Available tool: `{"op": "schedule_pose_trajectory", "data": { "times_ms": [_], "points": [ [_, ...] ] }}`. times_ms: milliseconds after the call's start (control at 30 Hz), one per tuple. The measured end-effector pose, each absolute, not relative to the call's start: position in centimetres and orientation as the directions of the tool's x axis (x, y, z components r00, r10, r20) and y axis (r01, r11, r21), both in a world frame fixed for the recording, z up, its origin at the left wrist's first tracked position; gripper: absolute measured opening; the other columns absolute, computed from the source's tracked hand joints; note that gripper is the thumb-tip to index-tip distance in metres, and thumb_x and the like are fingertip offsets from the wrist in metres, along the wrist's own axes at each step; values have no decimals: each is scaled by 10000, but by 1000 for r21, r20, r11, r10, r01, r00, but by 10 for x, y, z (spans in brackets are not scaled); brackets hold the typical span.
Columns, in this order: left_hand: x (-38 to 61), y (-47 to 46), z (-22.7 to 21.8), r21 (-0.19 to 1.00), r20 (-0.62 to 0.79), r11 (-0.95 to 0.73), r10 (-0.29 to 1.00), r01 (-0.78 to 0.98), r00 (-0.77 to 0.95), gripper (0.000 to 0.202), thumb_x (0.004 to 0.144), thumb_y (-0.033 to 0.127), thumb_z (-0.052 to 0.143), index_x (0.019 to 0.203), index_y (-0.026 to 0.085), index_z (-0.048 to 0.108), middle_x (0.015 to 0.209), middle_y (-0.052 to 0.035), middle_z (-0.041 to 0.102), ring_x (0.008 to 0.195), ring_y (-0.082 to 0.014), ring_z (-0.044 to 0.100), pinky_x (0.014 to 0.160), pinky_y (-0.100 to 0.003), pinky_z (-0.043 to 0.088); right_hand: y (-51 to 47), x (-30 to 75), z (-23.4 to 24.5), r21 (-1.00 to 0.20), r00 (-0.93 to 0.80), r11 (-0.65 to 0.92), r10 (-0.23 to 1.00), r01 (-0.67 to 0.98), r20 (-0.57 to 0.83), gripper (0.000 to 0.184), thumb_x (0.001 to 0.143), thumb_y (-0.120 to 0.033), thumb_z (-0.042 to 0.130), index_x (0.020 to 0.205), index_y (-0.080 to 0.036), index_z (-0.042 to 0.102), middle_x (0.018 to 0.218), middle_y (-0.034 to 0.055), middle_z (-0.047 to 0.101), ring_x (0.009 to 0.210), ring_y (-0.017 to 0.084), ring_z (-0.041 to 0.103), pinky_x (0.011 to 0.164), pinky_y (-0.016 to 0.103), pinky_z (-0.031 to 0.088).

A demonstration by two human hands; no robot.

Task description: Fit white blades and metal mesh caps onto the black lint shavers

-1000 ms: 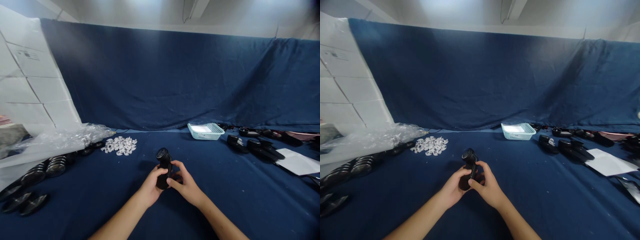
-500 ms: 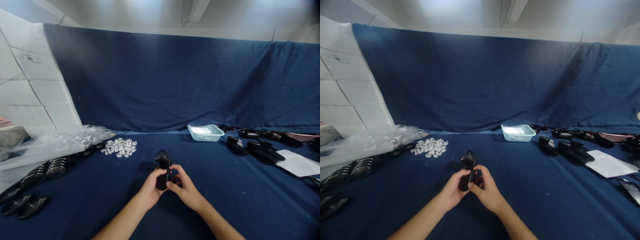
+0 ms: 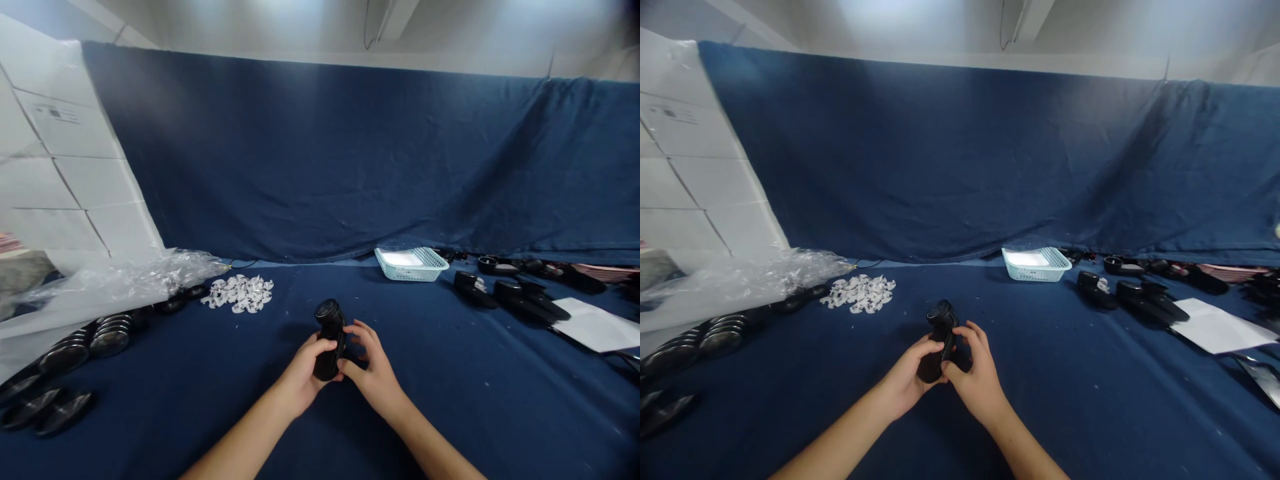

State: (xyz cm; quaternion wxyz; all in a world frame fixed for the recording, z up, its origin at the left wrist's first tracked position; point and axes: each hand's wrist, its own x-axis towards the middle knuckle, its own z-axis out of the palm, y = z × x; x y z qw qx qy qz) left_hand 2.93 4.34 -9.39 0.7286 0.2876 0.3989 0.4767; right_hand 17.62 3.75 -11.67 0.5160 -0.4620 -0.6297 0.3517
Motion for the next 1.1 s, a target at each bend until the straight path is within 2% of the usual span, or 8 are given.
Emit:
{"op": "schedule_pose_trajectory", "data": {
  "times_ms": [333,467,700,800,900,967,1033,1100],
  "points": [
    [29,44,-95,827,-299,372,926,-421,230,237,777,183,610,1010,148,582,895,-67,603,688,-160,589,540,-279,511,45,177,-125,-919,15,283,954,275,298,457,645,-298,686,1096,-261,624,1407,92,375,1195,315,481,965,475,423],
    [30,44,-94,838,-293,368,927,-403,236,259,763,177,620,1017,141,585,886,-81,614,693,-171,601,539,-281,516,45,179,-125,-925,6,294,953,240,304,502,642,-298,696,1135,-256,609,1393,99,400,1123,291,536,951,461,440],
    [29,45,-95,852,-284,358,929,-383,237,293,766,197,611,1052,138,575,868,-76,607,691,-165,601,556,-279,522,45,178,-123,-963,24,246,968,112,250,453,592,-256,727,1038,-250,646,1324,72,486,1097,283,546,956,457,423],
    [30,43,-94,862,-283,355,930,-362,236,344,760,196,614,1095,131,570,861,-83,610,695,-174,604,565,-284,520,46,178,-119,-983,36,183,982,19,184,429,571,-210,708,994,-238,646,1191,61,577,1023,271,575,859,407,468],
    [35,38,-93,896,-269,320,943,-306,198,462,749,202,633,1195,162,524,928,-93,617,727,-197,613,565,-297,514,47,182,-116,-991,51,118,992,-61,115,284,620,-197,649,903,-215,627,932,39,635,879,232,606,751,345,483],
    [38,35,-93,957,-190,212,974,-200,122,552,734,190,657,1257,204,480,1025,-92,618,816,-214,622,646,-318,522,50,185,-114,-987,71,57,996,-151,47,204,672,-229,609,876,-217,600,876,22,629,819,206,614,717,321,487],
    [40,32,-94,999,-15,17,999,-35,51,598,709,154,683,1268,220,481,1114,-84,616,958,-230,608,818,-340,498,53,188,-114,-966,69,-12,997,-257,-31,199,728,-288,560,916,-223,578,895,20,638,785,192,631,705,325,504],
    [39,30,-95,975,176,-179,984,131,34,597,701,130,693,1262,222,511,1190,-78,606,1101,-244,558,981,-343,408,56,190,-115,-936,34,-80,995,-343,-97,238,775,-353,507,954,-213,576,902,44,663,766,203,651,706,361,526]
  ]
}}
